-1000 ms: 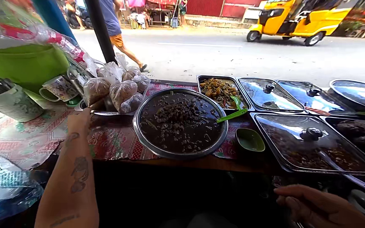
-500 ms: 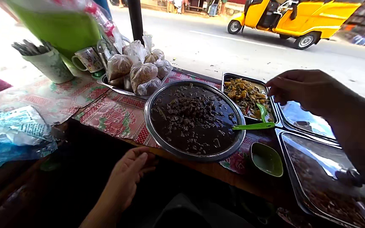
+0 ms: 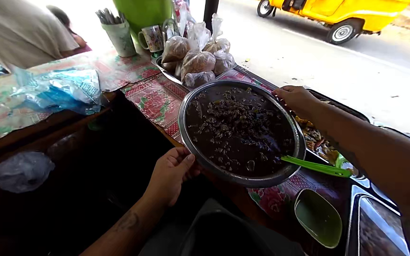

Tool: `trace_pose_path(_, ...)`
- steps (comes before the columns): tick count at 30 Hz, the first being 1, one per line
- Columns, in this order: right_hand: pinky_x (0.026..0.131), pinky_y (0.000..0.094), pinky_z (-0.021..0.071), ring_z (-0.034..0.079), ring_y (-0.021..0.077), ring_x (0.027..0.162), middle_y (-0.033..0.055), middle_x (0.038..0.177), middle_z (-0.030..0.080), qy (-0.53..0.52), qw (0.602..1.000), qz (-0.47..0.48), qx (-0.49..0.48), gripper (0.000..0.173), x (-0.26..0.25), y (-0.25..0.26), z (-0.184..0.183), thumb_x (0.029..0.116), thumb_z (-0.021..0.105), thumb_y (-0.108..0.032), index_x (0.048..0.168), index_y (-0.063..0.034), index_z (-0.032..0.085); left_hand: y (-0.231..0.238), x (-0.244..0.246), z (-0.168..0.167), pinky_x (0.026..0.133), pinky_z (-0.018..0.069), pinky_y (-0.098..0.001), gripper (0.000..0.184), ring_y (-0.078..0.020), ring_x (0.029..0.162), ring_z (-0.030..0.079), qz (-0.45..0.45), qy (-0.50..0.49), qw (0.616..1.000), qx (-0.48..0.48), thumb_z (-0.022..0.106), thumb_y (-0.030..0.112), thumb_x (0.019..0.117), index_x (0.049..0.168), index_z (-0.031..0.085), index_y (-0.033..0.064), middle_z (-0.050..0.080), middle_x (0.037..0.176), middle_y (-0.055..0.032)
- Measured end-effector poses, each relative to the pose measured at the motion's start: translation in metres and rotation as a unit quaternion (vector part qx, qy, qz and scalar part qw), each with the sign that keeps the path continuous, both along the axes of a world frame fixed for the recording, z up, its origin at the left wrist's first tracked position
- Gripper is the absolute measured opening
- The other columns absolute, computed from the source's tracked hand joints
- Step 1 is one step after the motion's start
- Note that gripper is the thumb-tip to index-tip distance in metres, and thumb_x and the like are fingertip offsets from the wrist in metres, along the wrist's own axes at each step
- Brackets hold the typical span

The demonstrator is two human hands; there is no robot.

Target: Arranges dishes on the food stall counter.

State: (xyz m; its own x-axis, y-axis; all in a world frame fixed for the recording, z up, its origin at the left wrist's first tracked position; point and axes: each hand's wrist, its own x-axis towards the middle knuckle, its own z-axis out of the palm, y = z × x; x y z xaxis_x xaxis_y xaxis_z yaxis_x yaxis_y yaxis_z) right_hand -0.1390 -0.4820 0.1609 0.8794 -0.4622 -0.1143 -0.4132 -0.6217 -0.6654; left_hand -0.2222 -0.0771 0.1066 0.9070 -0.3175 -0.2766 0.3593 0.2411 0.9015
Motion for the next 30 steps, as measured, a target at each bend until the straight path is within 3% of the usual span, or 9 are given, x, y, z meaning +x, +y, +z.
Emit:
trace_pose_path(4, 0.088, 0.0538, 0.0499, 0.063, 0.0286, 0.100, 0.0191, 0.112, 0.065, 0.001, 0.999, -0.034, 0.034, 0.041, 0.007, 0.010, -0.005, 0.1106, 0.045, -0.037, 0.125, -0.0028, 0.064, -0.004, 0.007, 0.000, 0.066, 0.0619, -0.0239, 0.006, -0.0121, 0.069, 0.072, 0.011, -0.002, 1.000, 0.000, 0.055, -0.004, 0.1015, 0.104, 0.059, -0.0012, 0.071, 0.082, -0.0072)
trace_pose_path(8, 0.090, 0.0501, 0.0502, 0.062, 0.0264, 0.105, 0.0183, 0.118, 0.065, -0.024, 0.991, -0.105, 0.078, 0.031, 0.011, 0.012, -0.010, 0.1062, 0.056, -0.024, 0.128, -0.0025, 0.064, -0.003, 0.017, 0.001, 0.064, 0.0614, -0.0230, 0.008, -0.0113, 0.066, 0.071, 0.000, -0.012, 1.000, -0.005, 0.054, -0.006, 0.1008, 0.101, 0.059, 0.0000, 0.071, 0.079, -0.0062)
trace_pose_path(12, 0.092, 0.0477, 0.0493, 0.062, 0.0232, 0.108, 0.0156, 0.120, 0.066, -0.048, 0.985, -0.139, 0.090, 0.024, 0.012, 0.017, -0.012, 0.1023, 0.058, -0.011, 0.123, -0.0031, 0.068, 0.000, 0.027, 0.004, 0.064, 0.0621, -0.0235, 0.009, -0.0114, 0.067, 0.072, -0.021, -0.014, 1.000, 0.006, 0.055, -0.007, 0.1000, 0.100, 0.061, 0.0003, 0.071, 0.081, -0.0063)
trace_pose_path(30, 0.086, 0.0458, 0.0521, 0.064, 0.0227, 0.099, 0.0155, 0.112, 0.068, -0.073, 0.970, -0.207, 0.102, 0.024, 0.052, -0.019, -0.013, 0.1000, 0.060, -0.010, 0.120, -0.0028, 0.070, -0.033, 0.119, 0.017, 0.066, 0.0606, -0.0223, 0.006, -0.0108, 0.067, 0.069, -0.081, -0.020, 0.995, 0.046, 0.055, -0.005, 0.1016, 0.099, 0.058, -0.0007, 0.068, 0.081, -0.0069)
